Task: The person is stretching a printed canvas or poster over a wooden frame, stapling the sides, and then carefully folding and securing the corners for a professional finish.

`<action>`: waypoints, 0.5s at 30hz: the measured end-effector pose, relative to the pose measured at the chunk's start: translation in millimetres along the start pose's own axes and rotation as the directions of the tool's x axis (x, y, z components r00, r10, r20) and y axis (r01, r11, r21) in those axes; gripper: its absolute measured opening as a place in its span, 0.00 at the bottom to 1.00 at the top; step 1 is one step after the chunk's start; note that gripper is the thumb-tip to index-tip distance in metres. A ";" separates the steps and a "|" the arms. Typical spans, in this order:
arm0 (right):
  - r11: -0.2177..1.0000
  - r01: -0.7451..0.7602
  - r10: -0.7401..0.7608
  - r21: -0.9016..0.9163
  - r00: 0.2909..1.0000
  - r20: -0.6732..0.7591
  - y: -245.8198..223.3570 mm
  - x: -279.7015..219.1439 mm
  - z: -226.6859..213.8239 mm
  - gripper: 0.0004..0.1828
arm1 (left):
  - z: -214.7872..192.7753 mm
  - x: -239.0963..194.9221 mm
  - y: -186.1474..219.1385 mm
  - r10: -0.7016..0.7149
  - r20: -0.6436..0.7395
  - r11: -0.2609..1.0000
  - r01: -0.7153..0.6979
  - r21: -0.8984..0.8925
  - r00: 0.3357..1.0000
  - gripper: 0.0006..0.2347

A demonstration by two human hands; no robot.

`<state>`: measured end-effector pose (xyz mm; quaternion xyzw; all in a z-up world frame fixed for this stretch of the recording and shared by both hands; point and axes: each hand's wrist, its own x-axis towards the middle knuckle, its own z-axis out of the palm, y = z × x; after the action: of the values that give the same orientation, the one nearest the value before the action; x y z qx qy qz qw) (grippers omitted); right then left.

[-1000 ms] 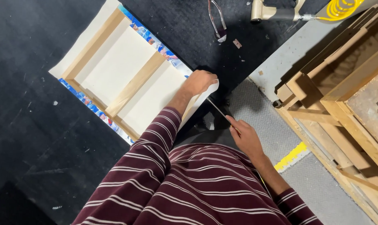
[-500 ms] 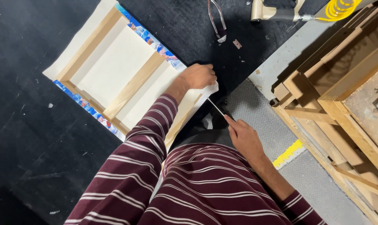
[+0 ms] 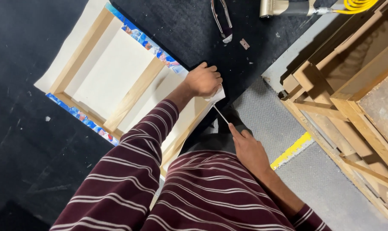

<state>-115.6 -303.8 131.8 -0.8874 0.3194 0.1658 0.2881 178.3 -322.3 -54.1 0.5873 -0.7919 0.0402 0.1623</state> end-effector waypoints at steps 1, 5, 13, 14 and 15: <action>1.000 -0.002 0.002 0.001 1.000 0.001 6.5 1.9 8.0 0.26 | 2.4 -0.4 -0.2 0.001 0.001 1.000 -0.001 -0.003 1.000 0.14; 0.975 -0.061 0.064 0.213 0.998 -0.009 23.0 6.2 27.6 0.27 | 4.7 -0.2 1.9 -0.009 -0.021 1.000 0.010 0.010 1.000 0.14; 0.957 -0.089 0.103 0.275 0.994 -0.035 24.0 4.3 53.4 0.27 | -1.6 1.3 2.7 -0.005 -0.025 1.000 0.005 -0.001 1.000 0.11; 0.957 -0.091 0.105 0.275 0.994 -0.036 23.3 4.3 53.3 0.28 | -1.6 1.4 2.8 0.001 -0.020 1.000 -0.001 0.011 1.000 0.11; 0.957 -0.093 0.107 0.274 0.994 -0.037 22.6 4.0 53.2 0.28 | -1.8 1.4 3.1 0.007 -0.015 1.000 -0.006 0.023 1.000 0.10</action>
<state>-133.5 -287.1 79.2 -0.8262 0.3907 0.1119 0.3901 175.4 -322.2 -51.5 0.5862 -0.7921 0.0544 0.1614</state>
